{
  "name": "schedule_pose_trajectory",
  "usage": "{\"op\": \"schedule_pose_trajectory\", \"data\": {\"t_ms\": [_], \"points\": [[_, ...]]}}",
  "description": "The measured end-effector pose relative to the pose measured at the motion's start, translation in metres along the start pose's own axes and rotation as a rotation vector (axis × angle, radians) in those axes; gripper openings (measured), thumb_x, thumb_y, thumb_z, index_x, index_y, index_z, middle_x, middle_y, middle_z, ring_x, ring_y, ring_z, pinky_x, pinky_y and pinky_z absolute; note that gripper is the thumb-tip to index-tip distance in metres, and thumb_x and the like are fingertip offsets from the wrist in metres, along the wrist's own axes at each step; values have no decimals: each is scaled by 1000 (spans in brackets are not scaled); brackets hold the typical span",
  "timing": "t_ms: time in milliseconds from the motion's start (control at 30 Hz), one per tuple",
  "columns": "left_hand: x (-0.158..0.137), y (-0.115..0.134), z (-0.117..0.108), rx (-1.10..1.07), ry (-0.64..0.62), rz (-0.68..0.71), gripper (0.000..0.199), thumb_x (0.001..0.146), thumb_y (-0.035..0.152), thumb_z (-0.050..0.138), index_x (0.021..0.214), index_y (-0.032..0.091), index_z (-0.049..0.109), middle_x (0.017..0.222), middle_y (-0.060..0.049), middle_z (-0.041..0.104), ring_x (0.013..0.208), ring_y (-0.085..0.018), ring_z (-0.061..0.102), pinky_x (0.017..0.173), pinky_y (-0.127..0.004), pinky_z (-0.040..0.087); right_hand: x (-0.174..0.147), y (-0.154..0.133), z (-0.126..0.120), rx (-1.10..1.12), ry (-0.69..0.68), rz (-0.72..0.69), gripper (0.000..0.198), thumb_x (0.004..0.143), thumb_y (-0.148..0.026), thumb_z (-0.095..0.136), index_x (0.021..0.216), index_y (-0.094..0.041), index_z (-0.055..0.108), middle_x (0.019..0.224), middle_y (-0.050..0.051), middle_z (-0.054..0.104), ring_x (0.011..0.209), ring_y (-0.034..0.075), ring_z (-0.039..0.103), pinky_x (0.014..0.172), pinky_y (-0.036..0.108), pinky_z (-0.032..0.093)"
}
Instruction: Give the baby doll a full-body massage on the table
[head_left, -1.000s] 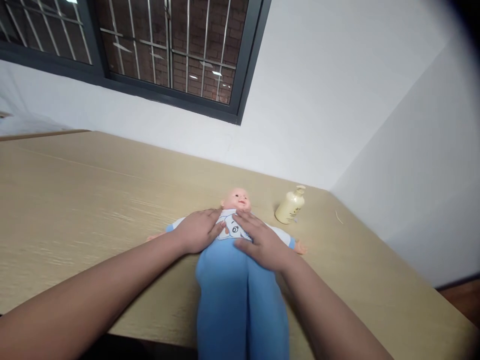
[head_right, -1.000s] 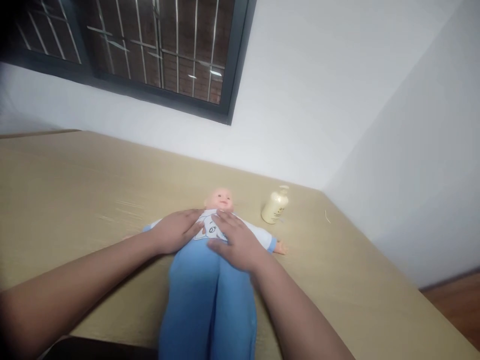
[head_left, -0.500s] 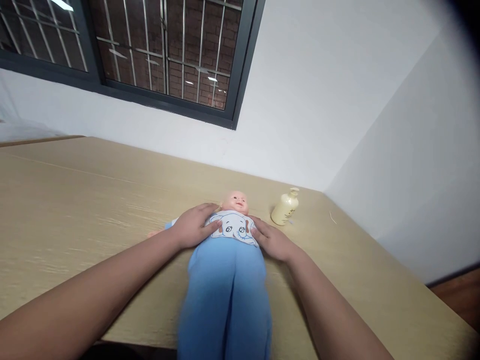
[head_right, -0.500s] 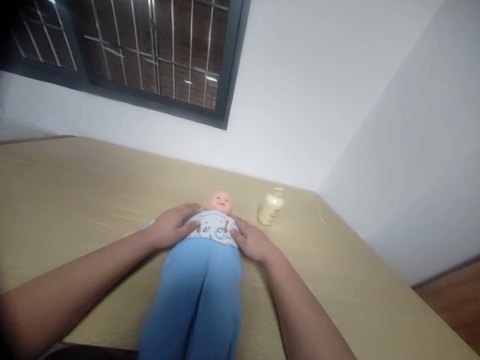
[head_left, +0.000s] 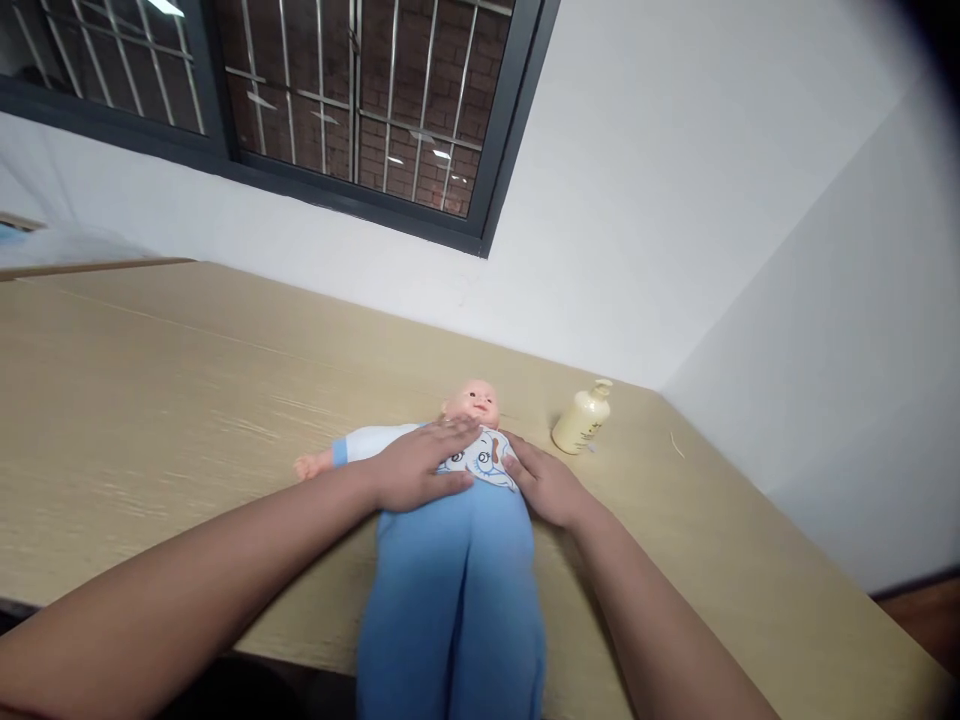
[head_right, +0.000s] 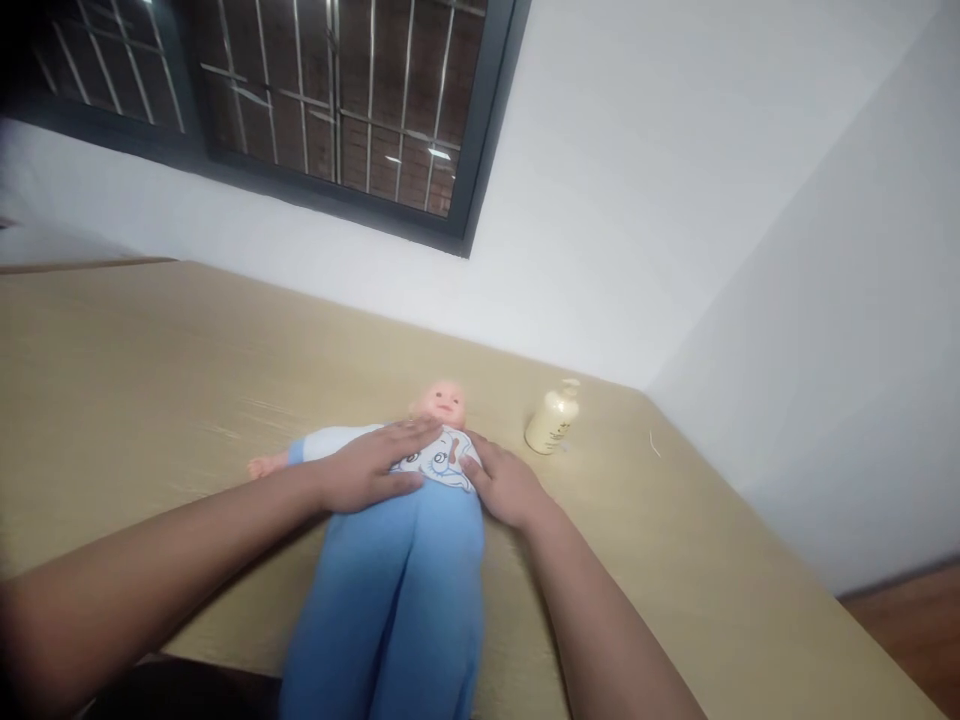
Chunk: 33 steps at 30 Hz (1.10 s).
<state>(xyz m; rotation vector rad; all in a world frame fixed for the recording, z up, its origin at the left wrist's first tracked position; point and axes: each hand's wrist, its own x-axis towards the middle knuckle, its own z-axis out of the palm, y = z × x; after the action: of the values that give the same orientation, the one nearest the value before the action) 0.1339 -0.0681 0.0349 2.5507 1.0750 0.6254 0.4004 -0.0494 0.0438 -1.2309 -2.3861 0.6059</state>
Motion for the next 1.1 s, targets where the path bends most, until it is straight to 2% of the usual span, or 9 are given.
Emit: {"op": "schedule_pose_trajectory", "data": {"t_ms": [133, 233, 333, 500, 600, 700, 767, 967, 1100], "points": [[-4, -17, -4, 25, 104, -108, 65, 100, 59, 33, 149, 19, 48, 154, -9, 47, 144, -26, 42, 117, -40, 34, -2, -1, -2, 9, -7, 2, 55, 100, -61, 34, 148, -35, 45, 146, 2, 57, 129, 27, 57, 108, 46, 45], [-2, -22, -7, 144, 116, -329, 63, 101, 59, 21, 119, 22, 70, 121, -12, 72, 114, -32, 66, 92, -44, 50, -3, 0, -4, 16, -8, 10, 56, 100, -62, 35, 146, -33, 49, 143, 3, 59, 127, 28, 59, 106, 46, 46], [1, -21, -8, 237, 88, -461, 67, 99, 61, 17, 94, 21, 70, 93, -14, 74, 88, -33, 69, 70, -41, 49, -3, 8, -6, 55, -9, 13, 55, 99, -61, 37, 143, -32, 53, 140, 5, 62, 125, 28, 60, 105, 46, 47], [3, -13, -6, 233, 95, -468, 64, 100, 59, 16, 93, 21, 67, 93, -15, 73, 85, -32, 68, 66, -39, 45, 0, 12, -5, -5, 177, 80, 56, 95, -61, 46, 134, -23, 61, 137, 11, 63, 127, 31, 58, 107, 50, 47], [5, -10, -4, 225, 97, -463, 64, 100, 59, 16, 94, 21, 67, 94, -15, 73, 87, -31, 68, 69, -39, 45, -3, -16, 3, -109, 284, -133, 55, 94, -55, 53, 138, -23, 57, 143, 12, 57, 137, 30, 49, 114, 51, 40], [7, -12, -1, 216, 83, -471, 60, 100, 59, 21, 97, 20, 67, 96, -15, 73, 87, -30, 69, 69, -37, 46, -9, -57, 15, -144, 95, -439, 66, 89, -54, 60, 148, -27, 47, 155, 8, 45, 146, 30, 38, 120, 50, 32], [8, -13, 0, 214, 65, -489, 58, 99, 59, 25, 99, 20, 67, 96, -15, 73, 85, -30, 69, 68, -37, 46, -11, -76, 22, -180, -46, -530, 67, 86, -56, 64, 147, -32, 49, 158, 3, 42, 149, 29, 34, 122, 50, 29], [8, -13, 1, 196, 91, -450, 66, 100, 61, 16, 102, 20, 68, 101, -15, 73, 92, -32, 69, 75, -40, 48, -1, -45, 12, -193, -98, -234, 67, 97, -61, 46, 156, -32, 33, 165, 3, 26, 154, 28, 21, 125, 55, 17], [0, -21, -13, 111, -11, -388, 67, 98, 65, 19, 120, 23, 66, 117, -13, 73, 105, -33, 67, 83, -41, 48, -4, -10, -6, -43, -55, -61, 69, 99, -60, 41, 159, -30, 24, 166, 3, 23, 152, 28, 26, 122, 53, 27]]}}
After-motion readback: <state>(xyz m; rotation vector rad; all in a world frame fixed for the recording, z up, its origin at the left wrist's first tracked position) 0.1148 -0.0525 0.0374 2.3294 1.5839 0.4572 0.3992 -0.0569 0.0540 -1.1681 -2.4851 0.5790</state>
